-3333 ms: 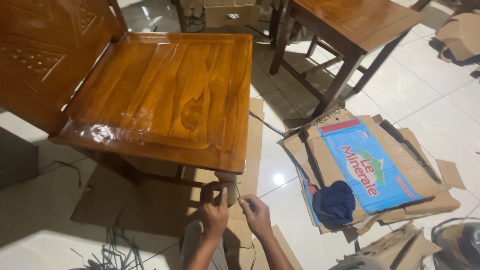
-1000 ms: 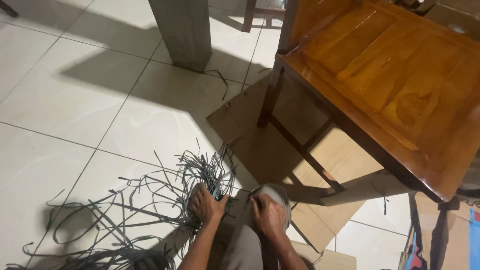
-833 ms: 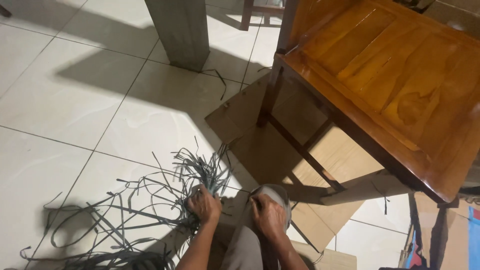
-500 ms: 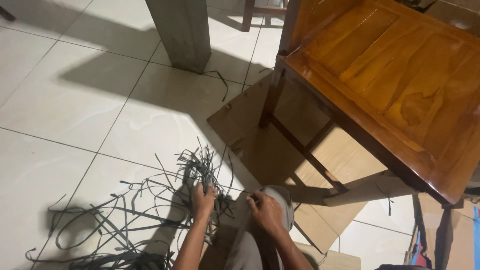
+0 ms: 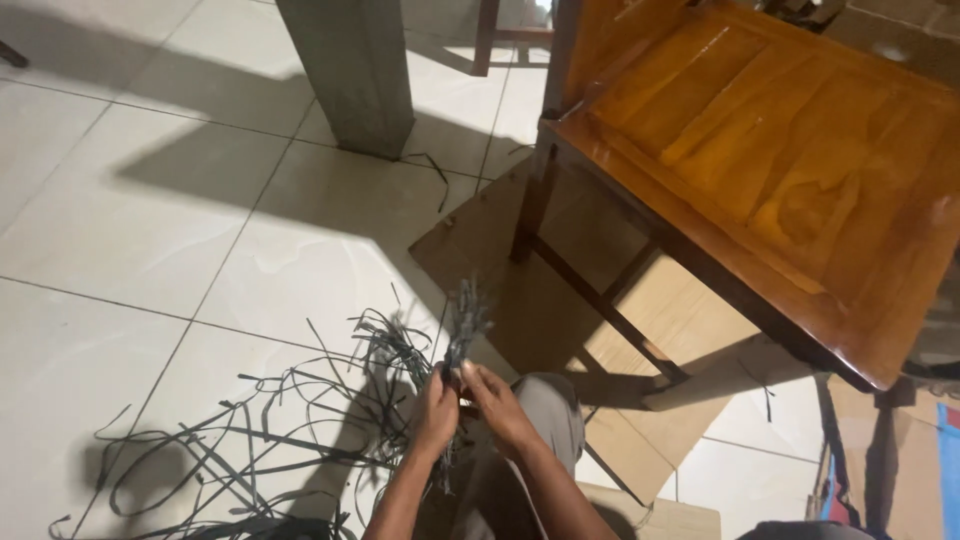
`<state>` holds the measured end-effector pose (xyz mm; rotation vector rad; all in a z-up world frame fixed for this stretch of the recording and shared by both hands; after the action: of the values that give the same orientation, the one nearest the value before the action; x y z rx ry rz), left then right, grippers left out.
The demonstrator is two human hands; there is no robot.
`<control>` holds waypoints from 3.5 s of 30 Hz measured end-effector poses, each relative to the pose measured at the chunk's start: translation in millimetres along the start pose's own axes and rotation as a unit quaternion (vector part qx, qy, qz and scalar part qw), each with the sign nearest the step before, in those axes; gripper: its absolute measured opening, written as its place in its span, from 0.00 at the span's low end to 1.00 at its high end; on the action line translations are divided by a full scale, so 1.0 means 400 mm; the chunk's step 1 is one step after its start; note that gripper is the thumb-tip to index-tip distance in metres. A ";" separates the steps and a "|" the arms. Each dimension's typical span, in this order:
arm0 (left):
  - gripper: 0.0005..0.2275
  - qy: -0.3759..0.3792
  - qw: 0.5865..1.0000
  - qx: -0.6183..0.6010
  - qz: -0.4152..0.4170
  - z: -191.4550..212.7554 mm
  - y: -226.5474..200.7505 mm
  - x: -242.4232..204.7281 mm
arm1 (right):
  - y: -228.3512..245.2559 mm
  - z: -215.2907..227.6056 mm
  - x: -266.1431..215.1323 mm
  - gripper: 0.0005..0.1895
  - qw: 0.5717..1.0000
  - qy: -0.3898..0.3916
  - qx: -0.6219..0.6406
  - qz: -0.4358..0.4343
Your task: Wiping a wooden chair with a cloth and wrapping thin strips around the chair legs
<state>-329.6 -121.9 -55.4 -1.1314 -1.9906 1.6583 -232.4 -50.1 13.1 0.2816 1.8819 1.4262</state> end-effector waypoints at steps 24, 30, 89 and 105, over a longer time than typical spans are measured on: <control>0.19 0.155 0.956 0.019 0.250 -0.740 0.396 -0.327 | -0.146 0.641 -0.482 0.24 0.935 -0.308 -0.047 -0.172; 0.14 0.403 0.875 0.265 0.047 -0.890 0.645 -0.407 | -0.318 0.720 -0.644 0.37 0.831 -0.516 0.126 -0.164; 0.11 0.396 0.799 0.285 0.353 -0.852 0.412 -0.485 | -0.387 0.820 -0.861 0.06 0.588 -0.687 0.406 0.135; 0.18 0.505 0.821 0.262 0.054 -0.985 0.243 -0.471 | -0.270 0.761 -0.808 0.10 0.685 -0.694 0.206 0.081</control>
<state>92.6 10.7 9.7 -1.4519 -0.7544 1.1040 224.4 -51.0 22.0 1.3333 0.7808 0.4102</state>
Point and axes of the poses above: each hand's wrist, its own x-axis towards the middle knuckle, its own z-axis out of the back of the hand, y = z × x, the point moved 4 cm from there along x, towards the middle knuckle, and after that the axes turned 6 degrees about -x, right-handed, at the moved point
